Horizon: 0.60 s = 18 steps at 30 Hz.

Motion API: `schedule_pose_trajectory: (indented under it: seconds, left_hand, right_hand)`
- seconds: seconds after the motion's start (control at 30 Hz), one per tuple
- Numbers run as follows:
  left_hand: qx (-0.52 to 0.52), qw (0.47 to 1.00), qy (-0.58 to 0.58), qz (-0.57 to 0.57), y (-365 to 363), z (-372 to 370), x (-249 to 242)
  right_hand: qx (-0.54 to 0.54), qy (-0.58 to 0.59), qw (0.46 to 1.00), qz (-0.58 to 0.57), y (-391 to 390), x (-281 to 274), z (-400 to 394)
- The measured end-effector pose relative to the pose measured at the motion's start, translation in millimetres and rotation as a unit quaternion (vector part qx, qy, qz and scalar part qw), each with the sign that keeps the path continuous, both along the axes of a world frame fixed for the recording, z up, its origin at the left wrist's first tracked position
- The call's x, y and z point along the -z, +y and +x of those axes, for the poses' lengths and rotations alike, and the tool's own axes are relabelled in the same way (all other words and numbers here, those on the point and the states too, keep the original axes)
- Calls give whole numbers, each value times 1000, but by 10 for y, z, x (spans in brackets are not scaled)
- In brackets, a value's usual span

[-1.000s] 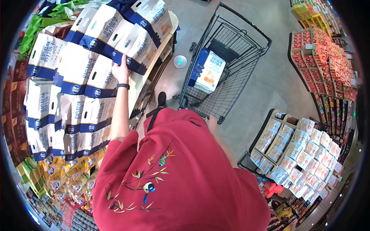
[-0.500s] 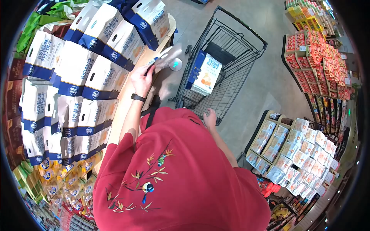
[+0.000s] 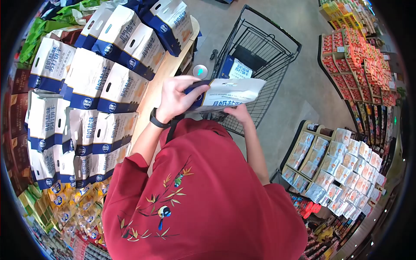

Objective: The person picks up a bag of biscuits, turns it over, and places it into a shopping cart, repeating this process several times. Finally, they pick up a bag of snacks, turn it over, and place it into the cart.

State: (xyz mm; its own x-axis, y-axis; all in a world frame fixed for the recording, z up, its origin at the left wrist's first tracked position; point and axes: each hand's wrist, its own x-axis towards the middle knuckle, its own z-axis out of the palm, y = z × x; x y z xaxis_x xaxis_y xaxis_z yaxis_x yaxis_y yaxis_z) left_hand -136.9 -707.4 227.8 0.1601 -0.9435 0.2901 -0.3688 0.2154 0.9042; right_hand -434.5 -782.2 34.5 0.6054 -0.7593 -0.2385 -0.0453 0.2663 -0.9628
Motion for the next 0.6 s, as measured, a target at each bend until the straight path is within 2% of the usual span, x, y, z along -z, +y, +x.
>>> schedule_pose_trajectory:
  seconds: [0.07,0.1,0.2,0.23,0.3,0.37,0.4,0.53,0.6]
  left_hand:
    - [11,1000,21,4,-48,67,-48]
    - [2,994,110,2,-116,42,-80]
    - [3,991,131,-11,-371,119,-170]
    - [13,983,182,-4,-439,96,-216]
    - [8,987,158,39,-539,125,-287]
    - [-2,978,199,61,-614,112,-366]
    - [16,958,278,70,-634,84,-456]
    - [56,917,357,168,-811,202,-470]
    - [74,923,348,147,-816,185,-462]
  right_hand:
    - [44,-46,997,44,39,-83,-20]
    - [64,-68,994,65,40,-154,-25]
    - [85,-97,991,-28,19,-509,71]
    - [101,-112,987,-47,26,-605,97]
    - [137,-145,977,-70,34,-883,192]
    - [171,-170,966,-96,30,-1155,256]
    - [188,-174,963,-87,6,-1199,245]
    - [179,-230,956,-27,-66,-1599,306]
    - [187,-226,956,-13,-96,-1608,303]
